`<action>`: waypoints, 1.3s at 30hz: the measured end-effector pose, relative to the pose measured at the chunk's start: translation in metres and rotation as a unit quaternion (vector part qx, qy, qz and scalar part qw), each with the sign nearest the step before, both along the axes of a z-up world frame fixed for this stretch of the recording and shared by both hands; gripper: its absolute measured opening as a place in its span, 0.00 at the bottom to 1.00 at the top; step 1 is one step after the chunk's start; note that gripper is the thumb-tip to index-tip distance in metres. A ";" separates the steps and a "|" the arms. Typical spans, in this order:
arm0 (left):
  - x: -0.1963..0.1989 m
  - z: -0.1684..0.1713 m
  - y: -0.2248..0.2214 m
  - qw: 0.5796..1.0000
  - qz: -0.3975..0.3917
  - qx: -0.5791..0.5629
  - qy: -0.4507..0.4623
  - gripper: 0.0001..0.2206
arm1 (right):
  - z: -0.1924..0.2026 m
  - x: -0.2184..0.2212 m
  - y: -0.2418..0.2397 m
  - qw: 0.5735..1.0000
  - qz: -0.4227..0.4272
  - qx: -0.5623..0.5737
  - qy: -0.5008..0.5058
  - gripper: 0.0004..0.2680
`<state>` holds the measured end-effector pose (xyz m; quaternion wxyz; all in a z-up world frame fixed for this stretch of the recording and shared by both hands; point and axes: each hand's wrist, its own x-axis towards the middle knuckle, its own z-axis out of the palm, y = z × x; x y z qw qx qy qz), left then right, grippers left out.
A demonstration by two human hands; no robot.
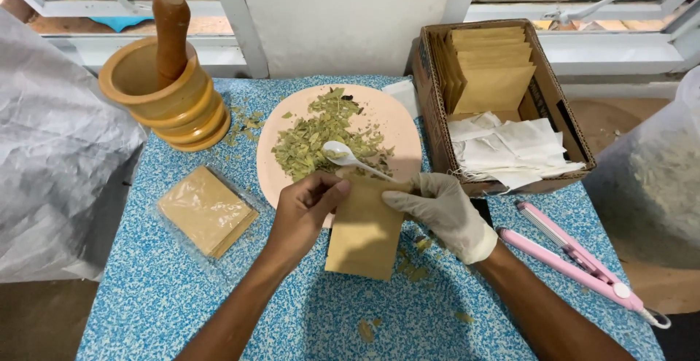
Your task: Filling small tea bags with dried leaves using a spoon and sealing them with a handheld heat sealer.
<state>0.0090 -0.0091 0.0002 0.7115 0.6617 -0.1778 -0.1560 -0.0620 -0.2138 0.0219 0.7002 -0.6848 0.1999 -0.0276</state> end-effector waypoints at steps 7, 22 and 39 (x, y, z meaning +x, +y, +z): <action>0.002 -0.011 0.001 0.998 0.029 -0.046 0.021 0.09 | -0.024 0.001 -0.014 1.000 0.004 -0.001 0.003 0.05; 0.005 0.006 0.008 0.995 0.017 0.042 -0.085 0.13 | -0.003 0.002 -0.001 0.999 -0.031 -0.035 -0.005 0.07; 0.002 0.042 0.019 0.953 -0.107 0.130 -0.252 0.07 | 0.067 -0.029 -0.014 0.986 0.007 -0.164 -0.023 0.16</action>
